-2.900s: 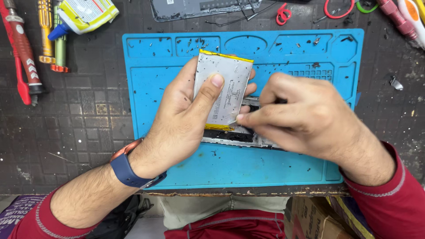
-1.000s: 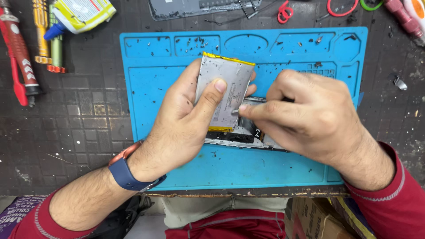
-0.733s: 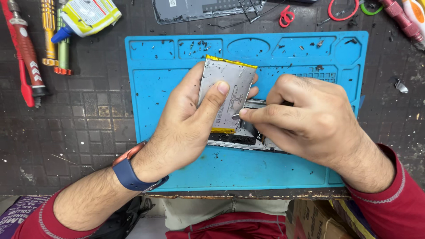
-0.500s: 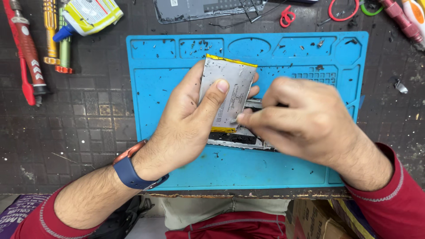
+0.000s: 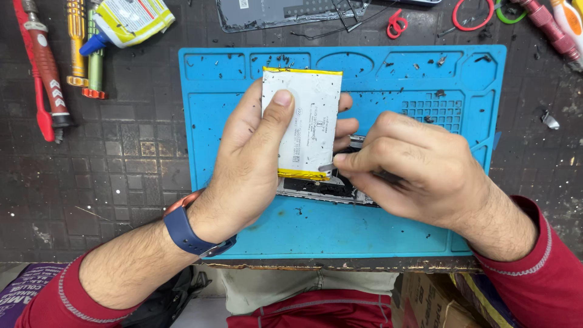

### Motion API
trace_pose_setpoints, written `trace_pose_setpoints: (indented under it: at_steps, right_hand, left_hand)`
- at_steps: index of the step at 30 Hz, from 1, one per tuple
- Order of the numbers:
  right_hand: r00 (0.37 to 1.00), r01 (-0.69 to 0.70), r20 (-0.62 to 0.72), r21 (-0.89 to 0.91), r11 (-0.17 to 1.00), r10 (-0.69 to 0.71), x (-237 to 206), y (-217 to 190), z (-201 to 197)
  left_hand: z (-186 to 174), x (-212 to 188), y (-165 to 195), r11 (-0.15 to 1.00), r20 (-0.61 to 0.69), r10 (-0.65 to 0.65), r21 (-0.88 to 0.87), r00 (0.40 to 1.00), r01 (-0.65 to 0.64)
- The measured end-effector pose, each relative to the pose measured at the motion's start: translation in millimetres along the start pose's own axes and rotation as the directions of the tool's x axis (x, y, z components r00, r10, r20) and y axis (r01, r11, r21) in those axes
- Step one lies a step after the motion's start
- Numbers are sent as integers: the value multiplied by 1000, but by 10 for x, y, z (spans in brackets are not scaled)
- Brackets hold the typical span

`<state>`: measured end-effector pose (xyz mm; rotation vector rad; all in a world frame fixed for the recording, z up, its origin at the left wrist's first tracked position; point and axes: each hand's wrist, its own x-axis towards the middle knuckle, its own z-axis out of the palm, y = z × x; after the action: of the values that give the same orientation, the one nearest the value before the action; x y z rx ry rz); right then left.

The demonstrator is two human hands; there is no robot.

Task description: The person pries the old battery out of an opened smartphone using a pry tool, then uses tweezers to peel leftover adhesive and debris from the battery compartment. They set the removed battery aside and continue cleaning the phone frame with tweezers.

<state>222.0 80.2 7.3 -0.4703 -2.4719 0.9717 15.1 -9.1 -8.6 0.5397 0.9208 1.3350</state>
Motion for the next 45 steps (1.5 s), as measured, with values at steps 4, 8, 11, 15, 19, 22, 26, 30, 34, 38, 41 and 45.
trace_pose_setpoints:
  at_steps: [4, 8, 11, 15, 19, 22, 26, 30, 34, 38, 41, 45]
  right_hand:
    - [998, -26, -51, -5, 1000, 26, 5, 17, -12]
    - [999, -21, -42, 17, 1000, 21, 5, 17, -22]
    - [999, -3, -33, 35, 999, 4, 15, 10, -17]
    - [999, -22, -38, -31, 999, 21, 36, 8, -37]
    - [1000, -11, 23, -18, 1000, 12, 38, -5, -45]
    - [999, -45, 19, 3, 999, 44, 37, 11, -48]
    - [1000, -2, 27, 40, 999, 1, 23, 18, -50]
    - [999, -5, 37, 15, 1000, 4, 22, 15, -53]
    - [999, -34, 9, 12, 999, 34, 25, -14, -35]
    - [999, -43, 30, 44, 998, 42, 33, -27, -31]
    - [999, -35, 41, 42, 999, 33, 42, -23, -45]
    - [998, -22, 62, 46, 999, 19, 37, -28, -49]
  left_hand:
    - [5, -9, -8, 999, -1, 35, -20, 999, -35]
    - [10, -4, -7, 999, -3, 35, -22, 999, -35]
    - [10, -10, -3, 999, -12, 50, 3, 999, -50]
    - [9, -14, -11, 996, 17, 73, 48, 997, -73]
    - [9, -16, -17, 996, 3, 68, 52, 998, -68]
    - [15, -10, -17, 994, 9, 80, 70, 997, -80]
    - [10, -13, -2, 993, -3, 56, 102, 998, -56]
    - [7, -15, -2, 994, 0, 61, 89, 998, -61]
    - [12, -18, -1, 996, -3, 58, 67, 998, -58]
    - [30, -29, 2, 997, -37, 49, 61, 998, -47]
    - [36, -29, -2, 997, -35, 54, 59, 998, -52]
    - [31, -54, -3, 995, -21, 53, 84, 998, -51]
